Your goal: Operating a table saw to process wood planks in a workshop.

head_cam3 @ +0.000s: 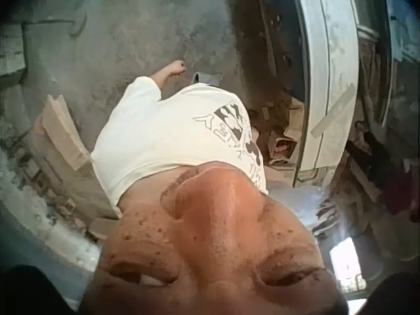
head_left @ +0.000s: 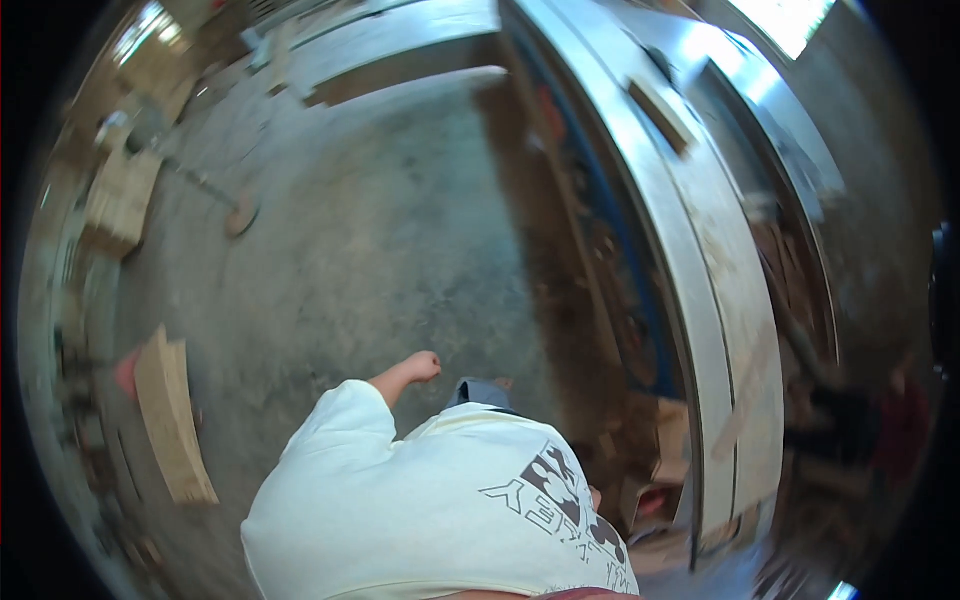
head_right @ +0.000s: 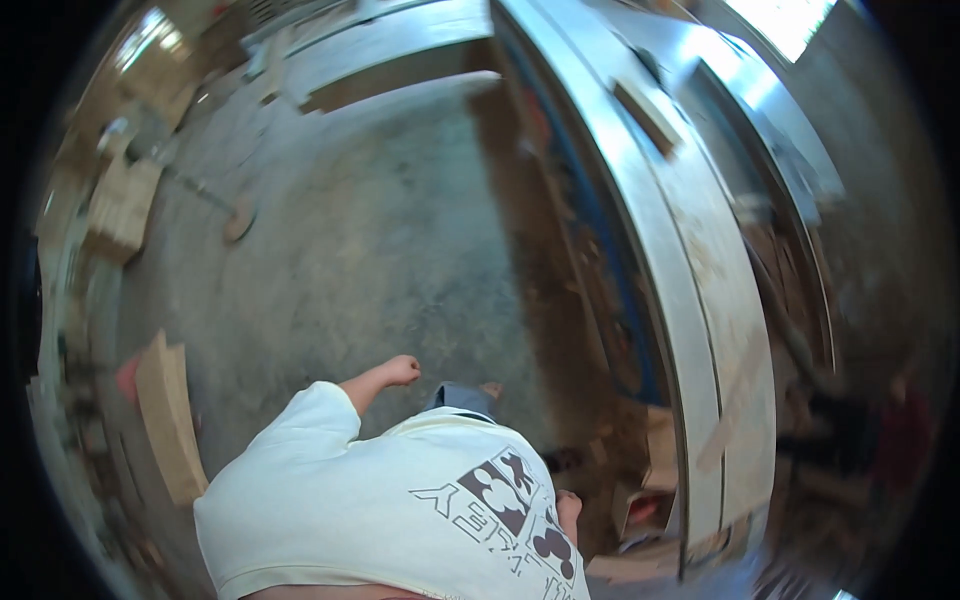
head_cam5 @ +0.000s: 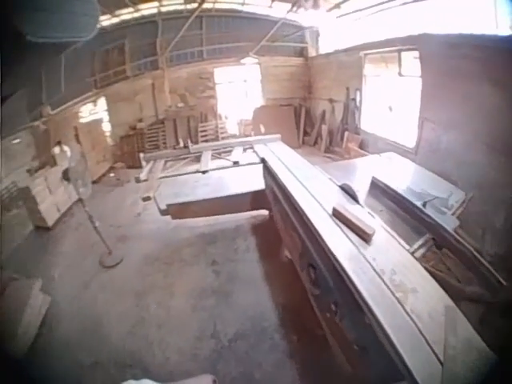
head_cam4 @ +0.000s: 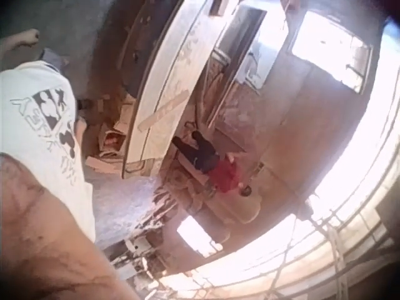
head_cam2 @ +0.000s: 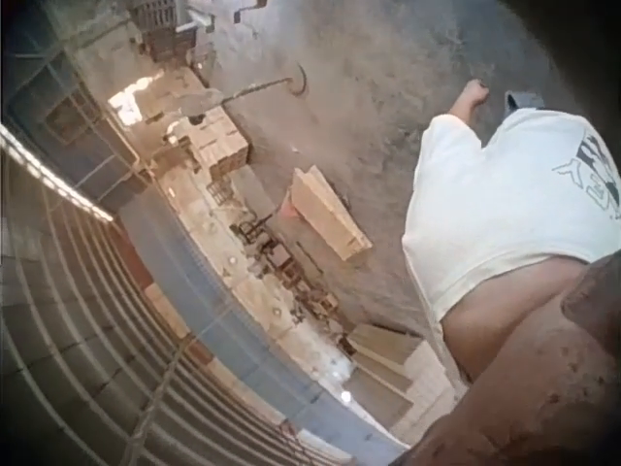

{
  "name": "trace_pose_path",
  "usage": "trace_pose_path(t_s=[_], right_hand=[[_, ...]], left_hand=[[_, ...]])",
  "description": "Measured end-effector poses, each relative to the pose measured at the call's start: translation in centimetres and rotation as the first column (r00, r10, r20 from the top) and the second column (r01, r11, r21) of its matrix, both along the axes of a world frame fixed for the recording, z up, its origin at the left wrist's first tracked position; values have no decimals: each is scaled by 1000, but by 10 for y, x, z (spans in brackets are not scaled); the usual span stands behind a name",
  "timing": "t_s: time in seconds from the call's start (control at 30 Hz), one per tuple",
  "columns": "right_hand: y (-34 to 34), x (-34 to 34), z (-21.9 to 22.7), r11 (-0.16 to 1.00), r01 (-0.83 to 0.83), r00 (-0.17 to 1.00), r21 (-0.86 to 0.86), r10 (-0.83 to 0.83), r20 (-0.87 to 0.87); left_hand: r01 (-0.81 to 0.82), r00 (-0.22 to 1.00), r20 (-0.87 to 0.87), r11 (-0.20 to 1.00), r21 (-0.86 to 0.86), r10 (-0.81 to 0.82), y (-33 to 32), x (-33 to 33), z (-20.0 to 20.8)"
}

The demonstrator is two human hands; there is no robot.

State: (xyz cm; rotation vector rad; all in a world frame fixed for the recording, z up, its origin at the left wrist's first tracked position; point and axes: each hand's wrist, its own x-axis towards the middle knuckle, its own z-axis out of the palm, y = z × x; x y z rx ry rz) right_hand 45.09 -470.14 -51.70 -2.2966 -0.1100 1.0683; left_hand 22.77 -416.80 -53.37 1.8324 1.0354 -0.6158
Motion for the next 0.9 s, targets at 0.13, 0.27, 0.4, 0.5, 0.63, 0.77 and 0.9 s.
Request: trace_pose_path(t_s=[0.13, 0.27, 0.4, 0.5, 0.63, 0.77, 0.9], right_hand=[[139, 93, 45, 959, 269, 945, 89, -245, -218], [225, 176, 38, 951, 272, 920, 146, -213, -328], [343, 225, 43, 964, 48, 932, 261, 51, -358], [414, 244, 26, 960, -79, 901, 270, 185, -392], [508, 236, 13, 915, -258, 835, 310, 373, -405], [557, 202, 13, 880, -393, 790, 267, 471, -391], [595, 177, -32, 814, -556, 722, 166, 572, -389]], left_hand=[[-310, 951, 46, 944, 114, 306, 14, -12, 0], [-435, 899, 94, 894, 106, 427, 4, -13, 1], [-594, 804, 140, 792, 144, 578, -22, -28, -1], [-761, 646, 76, 634, 136, 759, -44, -48, 21], [-882, 464, -79, 468, 52, 882, -95, -99, 7], [-903, 430, -213, 418, -103, 877, -108, -123, -5], [-939, 339, -267, 304, -162, 902, -90, -141, -16]])
